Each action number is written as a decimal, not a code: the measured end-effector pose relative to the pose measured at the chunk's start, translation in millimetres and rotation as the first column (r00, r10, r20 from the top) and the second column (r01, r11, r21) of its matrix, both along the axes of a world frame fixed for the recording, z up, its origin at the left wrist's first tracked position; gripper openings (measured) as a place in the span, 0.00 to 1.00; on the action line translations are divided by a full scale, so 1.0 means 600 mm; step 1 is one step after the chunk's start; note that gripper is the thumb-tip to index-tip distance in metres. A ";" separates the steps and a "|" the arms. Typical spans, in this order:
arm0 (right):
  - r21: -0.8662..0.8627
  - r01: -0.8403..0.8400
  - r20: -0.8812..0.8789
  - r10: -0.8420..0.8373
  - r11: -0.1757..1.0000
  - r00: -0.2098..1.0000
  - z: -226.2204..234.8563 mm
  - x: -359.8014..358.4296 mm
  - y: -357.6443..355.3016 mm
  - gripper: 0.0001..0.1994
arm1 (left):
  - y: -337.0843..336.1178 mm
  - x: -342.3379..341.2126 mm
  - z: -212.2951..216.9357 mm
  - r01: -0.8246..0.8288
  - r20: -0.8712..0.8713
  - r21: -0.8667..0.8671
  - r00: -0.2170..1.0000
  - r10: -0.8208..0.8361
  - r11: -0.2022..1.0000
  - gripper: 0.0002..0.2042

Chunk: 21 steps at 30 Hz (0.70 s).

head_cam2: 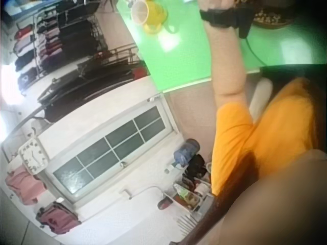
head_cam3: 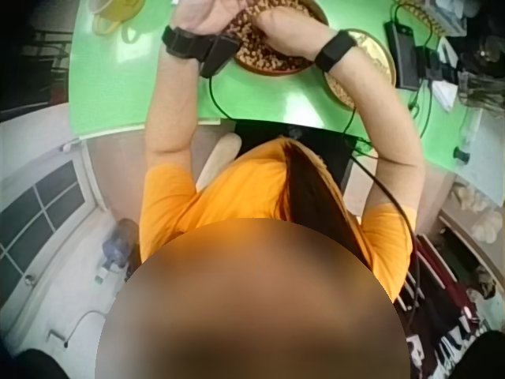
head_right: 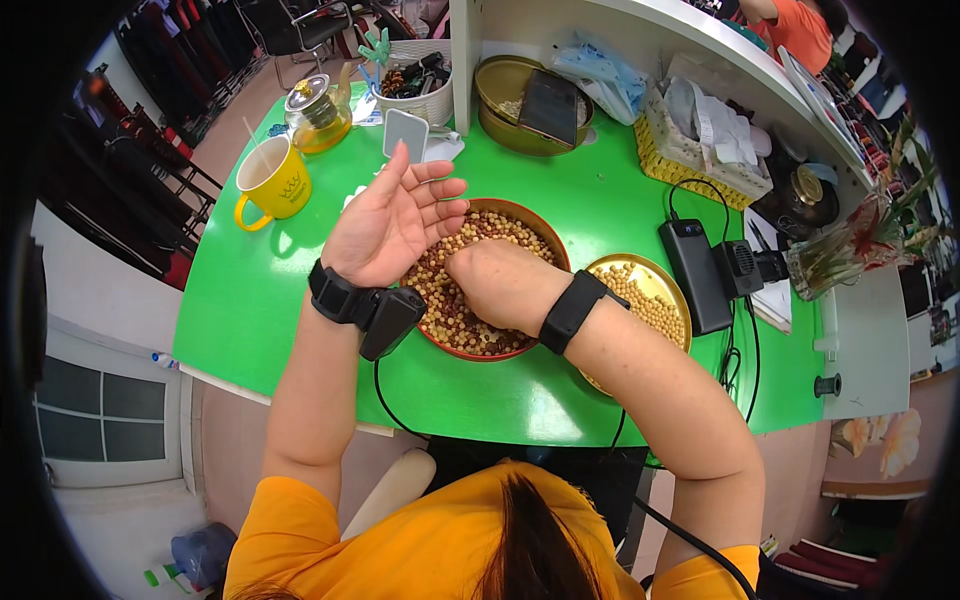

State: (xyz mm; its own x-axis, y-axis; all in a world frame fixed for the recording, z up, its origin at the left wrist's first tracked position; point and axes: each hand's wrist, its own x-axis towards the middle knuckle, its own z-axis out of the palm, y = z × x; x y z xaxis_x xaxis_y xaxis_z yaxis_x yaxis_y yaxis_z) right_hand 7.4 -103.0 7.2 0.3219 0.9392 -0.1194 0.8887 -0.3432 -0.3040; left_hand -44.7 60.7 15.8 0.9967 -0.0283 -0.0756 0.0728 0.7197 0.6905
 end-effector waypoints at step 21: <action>0.031 0.136 -0.009 -0.135 0.990 0.991 0.126 0.012 -0.145 0.04 | -0.004 0.000 0.003 0.009 0.007 0.029 1.000 -0.009 1.000 0.23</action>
State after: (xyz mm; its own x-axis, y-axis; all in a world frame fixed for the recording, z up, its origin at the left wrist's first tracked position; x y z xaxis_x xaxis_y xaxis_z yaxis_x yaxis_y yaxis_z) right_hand 14.5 -190.3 83.0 0.4456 0.8903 -0.0936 0.8324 -0.4505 -0.3227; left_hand -44.7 58.3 17.6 0.9970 -0.0347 -0.0691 0.0737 0.6985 0.7118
